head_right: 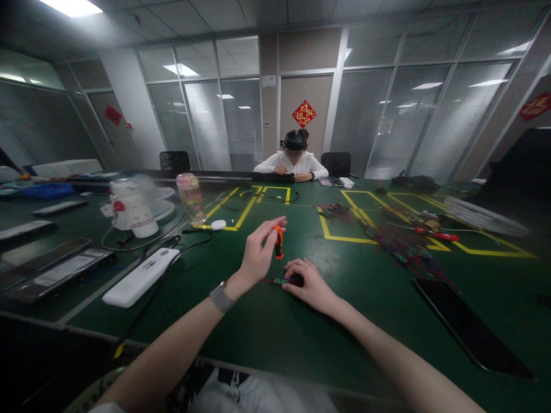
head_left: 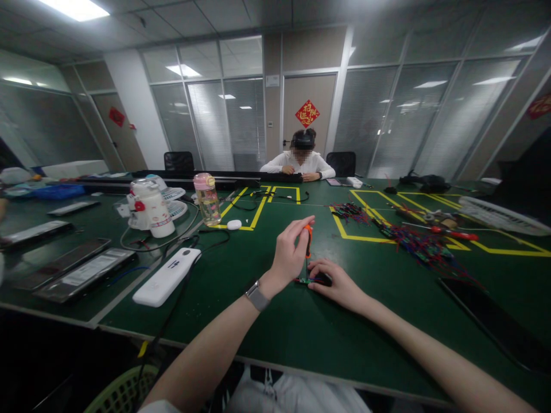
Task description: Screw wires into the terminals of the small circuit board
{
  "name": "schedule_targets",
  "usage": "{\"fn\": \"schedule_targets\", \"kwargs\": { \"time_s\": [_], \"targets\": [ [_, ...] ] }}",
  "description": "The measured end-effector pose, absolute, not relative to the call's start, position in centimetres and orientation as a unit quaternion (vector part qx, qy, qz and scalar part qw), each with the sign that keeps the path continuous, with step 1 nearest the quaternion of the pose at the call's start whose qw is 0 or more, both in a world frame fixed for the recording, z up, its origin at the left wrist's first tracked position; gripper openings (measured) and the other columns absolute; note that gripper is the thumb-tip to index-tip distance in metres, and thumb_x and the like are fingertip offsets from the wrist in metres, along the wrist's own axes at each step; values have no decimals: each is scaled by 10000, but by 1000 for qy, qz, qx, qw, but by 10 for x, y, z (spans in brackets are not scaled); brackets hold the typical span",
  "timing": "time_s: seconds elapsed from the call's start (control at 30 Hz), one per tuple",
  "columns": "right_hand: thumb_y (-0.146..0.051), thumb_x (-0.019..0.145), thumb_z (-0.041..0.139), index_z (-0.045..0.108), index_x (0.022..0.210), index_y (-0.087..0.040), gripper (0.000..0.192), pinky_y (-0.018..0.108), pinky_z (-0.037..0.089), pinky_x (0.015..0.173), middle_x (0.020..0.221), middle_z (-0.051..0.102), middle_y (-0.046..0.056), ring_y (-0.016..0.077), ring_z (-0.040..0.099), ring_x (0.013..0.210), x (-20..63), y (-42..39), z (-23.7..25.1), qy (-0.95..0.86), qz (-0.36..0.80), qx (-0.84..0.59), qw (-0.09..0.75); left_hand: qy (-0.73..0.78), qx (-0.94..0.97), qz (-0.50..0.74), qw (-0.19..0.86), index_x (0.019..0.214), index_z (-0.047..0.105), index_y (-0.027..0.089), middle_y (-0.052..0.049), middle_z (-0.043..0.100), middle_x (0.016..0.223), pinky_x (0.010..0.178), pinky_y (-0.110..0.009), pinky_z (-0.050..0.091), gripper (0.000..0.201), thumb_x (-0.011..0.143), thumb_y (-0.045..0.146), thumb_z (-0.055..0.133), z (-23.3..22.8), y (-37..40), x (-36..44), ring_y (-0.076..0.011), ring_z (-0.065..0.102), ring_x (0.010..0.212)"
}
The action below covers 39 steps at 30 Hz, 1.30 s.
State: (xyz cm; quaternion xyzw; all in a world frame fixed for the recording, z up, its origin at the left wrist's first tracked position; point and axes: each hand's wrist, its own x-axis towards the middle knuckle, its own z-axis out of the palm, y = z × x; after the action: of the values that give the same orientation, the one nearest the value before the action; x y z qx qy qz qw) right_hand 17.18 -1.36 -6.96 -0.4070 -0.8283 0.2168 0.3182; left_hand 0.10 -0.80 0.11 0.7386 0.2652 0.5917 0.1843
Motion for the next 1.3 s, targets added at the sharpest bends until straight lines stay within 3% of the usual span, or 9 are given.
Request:
{"fn": "schedule_targets", "kwargs": {
  "time_s": [0.13, 0.27, 0.33, 0.53, 0.63, 0.83, 1.07, 1.17, 1.3],
  "targets": [
    [-273, 773, 676, 649, 806, -194, 89, 472, 356, 1005, 1057, 642, 78, 245, 591, 1040, 172, -12, -72, -829, 217, -405, 318, 282, 736, 600, 135, 1137, 621, 191, -49, 644, 962, 784, -273, 492, 241, 924, 217, 510, 0, -9, 5, -149, 611, 870],
    [-279, 773, 681, 647, 807, -192, 99, 469, 358, 1006, 1058, 641, 79, 245, 588, 1047, 173, -11, -74, -831, 214, -400, 321, 294, 724, 618, 85, 972, 683, 193, -8, 557, 811, 704, -249, 468, 164, 819, 254, 677, 1, -10, 6, -124, 549, 731],
    [-275, 774, 679, 647, 811, -195, 94, 474, 349, 1016, 1063, 640, 77, 244, 589, 1045, 173, -11, -75, -830, 215, -403, 321, 290, 729, 614, 87, 977, 682, 191, -14, 557, 836, 719, -253, 471, 187, 812, 279, 686, 2, -11, 6, -129, 555, 755],
    [-286, 779, 675, 648, 808, -200, 94, 483, 342, 1019, 1061, 640, 80, 246, 586, 1040, 174, -11, -74, -831, 216, -403, 317, 258, 761, 578, 142, 1211, 586, 206, -67, 626, 1101, 891, -302, 469, 308, 949, 175, 427, 4, -11, 2, -163, 590, 1006],
    [-287, 777, 674, 645, 808, -195, 101, 483, 346, 1014, 1062, 636, 80, 245, 584, 1036, 174, -11, -74, -831, 216, -403, 318, 266, 763, 574, 137, 1208, 588, 204, -46, 645, 992, 817, -276, 484, 312, 908, 160, 514, 4, -10, 4, -145, 603, 884],
    [-278, 771, 678, 644, 799, -191, 98, 480, 353, 1009, 1060, 637, 86, 249, 584, 1033, 174, -11, -73, -830, 218, -404, 317, 301, 735, 600, 95, 943, 688, 181, -6, 541, 800, 687, -240, 460, 170, 784, 234, 712, 4, -11, 6, -121, 527, 720],
    [-295, 779, 676, 647, 808, -196, 107, 474, 355, 1009, 1059, 641, 85, 251, 583, 1053, 173, -11, -74, -828, 220, -400, 325, 254, 770, 564, 157, 1256, 559, 208, -64, 623, 1092, 848, -286, 472, 337, 956, 177, 409, 4, -12, 2, -151, 589, 960],
    [-288, 777, 676, 647, 811, -198, 101, 478, 357, 1004, 1054, 643, 82, 247, 585, 1041, 173, -11, -74, -828, 221, -399, 325, 253, 775, 557, 158, 1264, 552, 210, -58, 644, 1046, 829, -291, 487, 343, 936, 177, 457, 3, -9, 3, -152, 605, 921],
    [-272, 770, 680, 649, 805, -196, 90, 478, 357, 1003, 1054, 641, 82, 248, 580, 1040, 173, -12, -73, -830, 216, -400, 323, 287, 757, 577, 110, 1062, 655, 204, -20, 604, 876, 720, -260, 486, 245, 819, 231, 669, 1, -7, 4, -134, 568, 765]
  ]
}}
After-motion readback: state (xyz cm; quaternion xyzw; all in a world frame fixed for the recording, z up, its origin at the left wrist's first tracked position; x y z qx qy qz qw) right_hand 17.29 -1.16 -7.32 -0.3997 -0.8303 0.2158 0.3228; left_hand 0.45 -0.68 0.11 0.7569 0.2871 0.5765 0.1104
